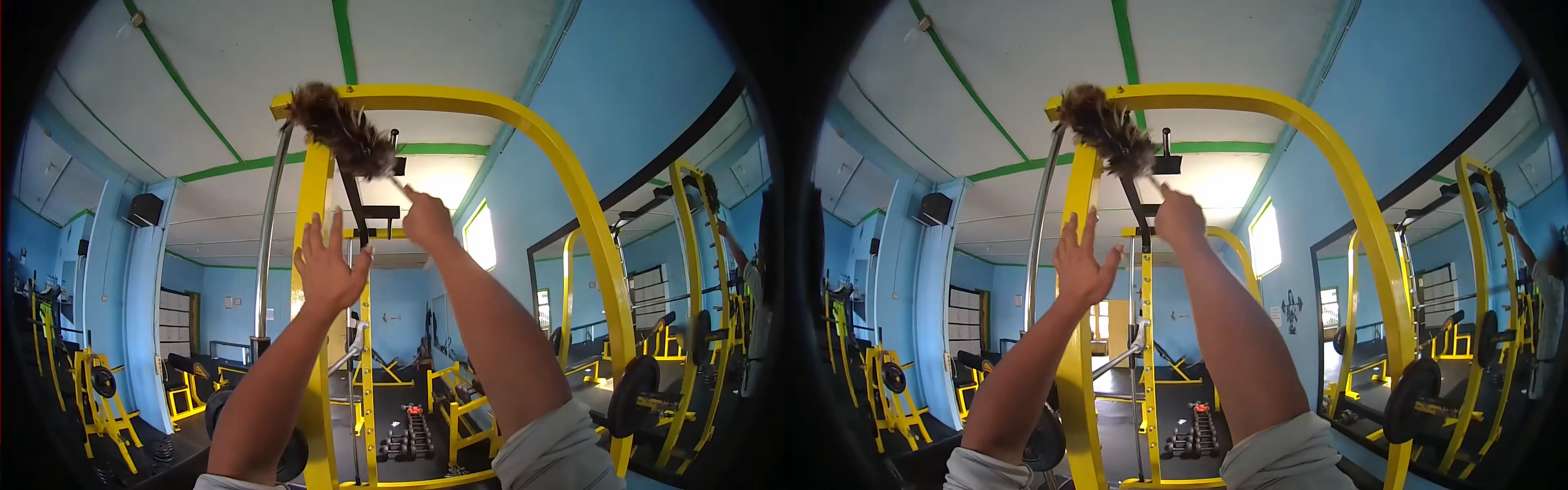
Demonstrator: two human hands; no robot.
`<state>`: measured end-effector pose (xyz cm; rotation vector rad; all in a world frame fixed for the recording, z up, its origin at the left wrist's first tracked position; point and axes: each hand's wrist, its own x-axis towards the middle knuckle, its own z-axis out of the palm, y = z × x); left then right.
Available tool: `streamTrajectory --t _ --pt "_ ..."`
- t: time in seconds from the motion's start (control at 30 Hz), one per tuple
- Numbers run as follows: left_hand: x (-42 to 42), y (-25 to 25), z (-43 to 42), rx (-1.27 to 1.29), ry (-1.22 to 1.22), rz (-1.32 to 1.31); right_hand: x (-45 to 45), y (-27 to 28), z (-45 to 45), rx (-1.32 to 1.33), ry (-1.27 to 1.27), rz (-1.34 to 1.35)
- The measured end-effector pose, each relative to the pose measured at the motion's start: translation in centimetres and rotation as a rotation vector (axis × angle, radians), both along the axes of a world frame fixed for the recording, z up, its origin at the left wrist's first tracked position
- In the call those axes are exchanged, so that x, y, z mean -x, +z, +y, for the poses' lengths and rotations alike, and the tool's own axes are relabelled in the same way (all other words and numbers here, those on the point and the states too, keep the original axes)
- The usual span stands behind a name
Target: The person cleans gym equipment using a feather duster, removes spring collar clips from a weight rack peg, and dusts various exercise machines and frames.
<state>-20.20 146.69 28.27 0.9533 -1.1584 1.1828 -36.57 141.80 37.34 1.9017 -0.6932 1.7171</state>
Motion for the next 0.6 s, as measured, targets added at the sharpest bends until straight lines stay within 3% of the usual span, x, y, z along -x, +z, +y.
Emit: streamTrajectory --t 0.1,0.2,0.3,0.47,0.6 --pt "-1.0 0.3 -1.3 -0.100 -0.066 0.148 1.7 2.6 -2.2 0.016 -0.013 -0.300" --pt "-0.6 -1.3 -2.5 -0.040 0.088 0.015 6.6 4.0 -2.6 -0.015 -0.062 -0.398" --pt "1.7 -2.7 -2.8 -0.006 0.050 -0.061 13.0 2.8 -2.4 0.086 -0.171 -0.481" --pt "7.6 -3.3 -4.5 0.030 -0.067 -0.131 23.7 0.8 -3.2 -0.010 -0.428 -0.343" --pt "14.6 -4.6 -5.5 0.011 -0.196 -0.138 31.0 -1.0 -2.3 0.096 -0.399 -0.252"
